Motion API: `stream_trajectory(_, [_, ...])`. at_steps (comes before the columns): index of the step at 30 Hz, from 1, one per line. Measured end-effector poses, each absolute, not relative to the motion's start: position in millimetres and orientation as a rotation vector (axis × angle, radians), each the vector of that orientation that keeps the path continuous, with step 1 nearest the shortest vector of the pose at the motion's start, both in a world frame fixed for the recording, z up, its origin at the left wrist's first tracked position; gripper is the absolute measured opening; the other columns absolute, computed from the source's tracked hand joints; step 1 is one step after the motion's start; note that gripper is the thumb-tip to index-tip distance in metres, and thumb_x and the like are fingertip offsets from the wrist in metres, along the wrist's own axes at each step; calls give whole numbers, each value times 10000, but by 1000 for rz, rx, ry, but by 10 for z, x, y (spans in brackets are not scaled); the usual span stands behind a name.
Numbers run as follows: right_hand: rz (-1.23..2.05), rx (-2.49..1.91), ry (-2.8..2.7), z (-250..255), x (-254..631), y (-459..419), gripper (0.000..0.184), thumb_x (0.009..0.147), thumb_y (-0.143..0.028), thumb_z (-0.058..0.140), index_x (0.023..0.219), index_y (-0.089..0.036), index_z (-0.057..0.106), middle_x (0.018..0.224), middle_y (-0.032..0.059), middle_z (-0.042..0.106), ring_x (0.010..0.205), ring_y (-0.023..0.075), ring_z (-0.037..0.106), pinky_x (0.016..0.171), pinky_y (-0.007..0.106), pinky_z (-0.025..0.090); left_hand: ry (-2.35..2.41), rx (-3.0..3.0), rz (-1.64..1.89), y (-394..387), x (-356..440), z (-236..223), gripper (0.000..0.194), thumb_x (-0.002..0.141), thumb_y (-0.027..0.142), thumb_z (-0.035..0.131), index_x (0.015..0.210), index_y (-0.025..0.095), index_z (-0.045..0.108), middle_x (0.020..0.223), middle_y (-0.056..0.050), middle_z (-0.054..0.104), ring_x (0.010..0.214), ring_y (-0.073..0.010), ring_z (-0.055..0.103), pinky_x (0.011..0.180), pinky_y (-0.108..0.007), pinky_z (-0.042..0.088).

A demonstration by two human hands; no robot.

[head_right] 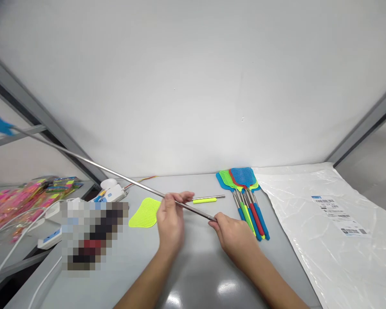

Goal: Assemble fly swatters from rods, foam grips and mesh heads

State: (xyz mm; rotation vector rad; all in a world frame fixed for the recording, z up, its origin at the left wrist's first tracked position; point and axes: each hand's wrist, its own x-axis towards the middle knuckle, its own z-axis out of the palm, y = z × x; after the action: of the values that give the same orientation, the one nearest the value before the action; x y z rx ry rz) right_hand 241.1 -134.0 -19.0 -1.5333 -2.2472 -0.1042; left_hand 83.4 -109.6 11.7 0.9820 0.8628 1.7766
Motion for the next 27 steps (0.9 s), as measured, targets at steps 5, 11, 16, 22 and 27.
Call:
stream_trajectory(5, [122, -1515, -2188, -18, 2254, -1351, 273, 976, -321, 302, 890, -205, 533, 641, 13, 668, 499, 181, 623, 447, 260, 280, 853, 1115, 1483, -1296, 1078, 54, 369, 969, 412, 394, 789, 163, 598, 1008, -121, 713, 995, -231, 637, 916, -391, 455])
stream_trajectory(11, [458, -1531, -2122, 115, 2305, -1344, 270, 980, -386, 315, 881, -232, 514, 669, -10, 635, 592, 175, 602, 526, 261, 338, 814, 1237, 1512, -1187, 857, 174, 345, 982, 371, 373, 977, 174, 656, 1186, -106, 642, 1044, -215, 597, 933, -362, 431])
stream_trajectory(16, [573, -1584, -2122, 55, 2451, -1378, 266, 970, -448, 345, 912, -254, 518, 768, -11, 651, 685, 182, 605, 596, 276, 364, 851, 1048, 1835, -961, 503, 256, 369, 977, 403, 377, 792, 175, 601, 856, -55, 676, 749, -155, 607, 795, -322, 465])
stream_trajectory(22, [557, -1607, -2130, -72, 2523, -1423, 314, 977, -459, 308, 859, -253, 514, 722, -13, 624, 652, 178, 578, 579, 276, 353, 854, 950, 1928, -867, 364, 275, 404, 968, 425, 392, 730, 166, 590, 775, -57, 664, 817, -185, 631, 782, -326, 465])
stream_trajectory(27, [416, -1619, -2157, -127, 2600, -1400, 295, 980, -418, 293, 858, -243, 497, 667, -8, 607, 610, 186, 571, 548, 276, 332, 834, 917, 1824, -903, 469, 250, 392, 970, 437, 376, 736, 178, 556, 868, -90, 708, 978, -236, 642, 815, -355, 449])
